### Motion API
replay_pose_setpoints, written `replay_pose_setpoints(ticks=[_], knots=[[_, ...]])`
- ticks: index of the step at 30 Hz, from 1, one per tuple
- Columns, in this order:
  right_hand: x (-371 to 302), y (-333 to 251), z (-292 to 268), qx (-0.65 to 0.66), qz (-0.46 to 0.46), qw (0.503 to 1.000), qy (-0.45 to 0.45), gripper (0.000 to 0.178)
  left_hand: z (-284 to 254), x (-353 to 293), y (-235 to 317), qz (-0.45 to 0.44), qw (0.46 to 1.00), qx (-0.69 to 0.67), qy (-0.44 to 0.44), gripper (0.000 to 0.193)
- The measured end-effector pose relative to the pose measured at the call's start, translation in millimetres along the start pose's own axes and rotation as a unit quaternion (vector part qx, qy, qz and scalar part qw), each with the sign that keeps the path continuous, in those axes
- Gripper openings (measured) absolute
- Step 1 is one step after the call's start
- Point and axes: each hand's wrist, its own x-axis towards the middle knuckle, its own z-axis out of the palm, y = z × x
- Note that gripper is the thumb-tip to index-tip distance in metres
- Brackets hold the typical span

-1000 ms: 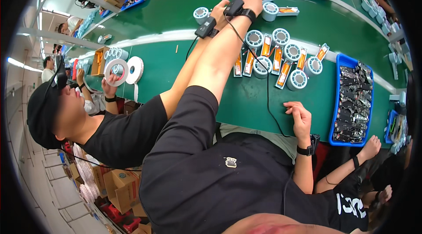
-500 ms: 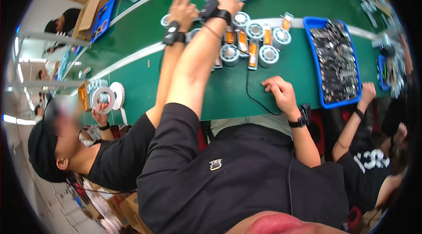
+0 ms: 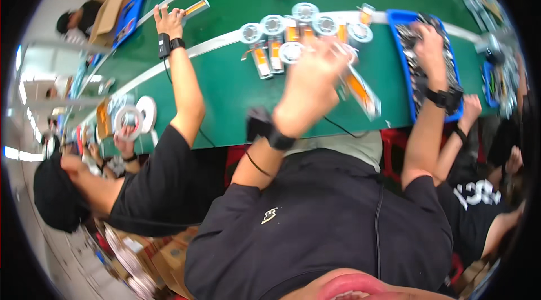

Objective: Assemble small electronic components and place them into designated blue storage trays at a factory workstation.

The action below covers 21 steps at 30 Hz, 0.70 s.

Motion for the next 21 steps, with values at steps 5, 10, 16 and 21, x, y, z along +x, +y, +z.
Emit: replay_pose_setpoints(ticks=[5,10,16,21], knots=[[8.9,36.1,40.8,-0.139,-0.053,0.973,-0.178,0.045,1.2,-80.0,6.4,-0.033,0.989,0.021,-0.140,0.042],[2.9,55.7,38.9,-0.183,-0.054,0.971,-0.140,0.043,13.1,-108.8,-20.9,-0.051,0.992,0.051,-0.104,0.034],[14.6,60.9,33.9,-0.239,-0.036,0.956,-0.164,0.032,27.9,-101.0,-28.2,-0.010,0.998,0.054,-0.022,0.032],[-15.4,-0.8,5.4,0.063,0.034,0.990,0.120,0.038,30.7,-104.7,-35.5,-0.035,0.998,-0.012,-0.043,0.063]])
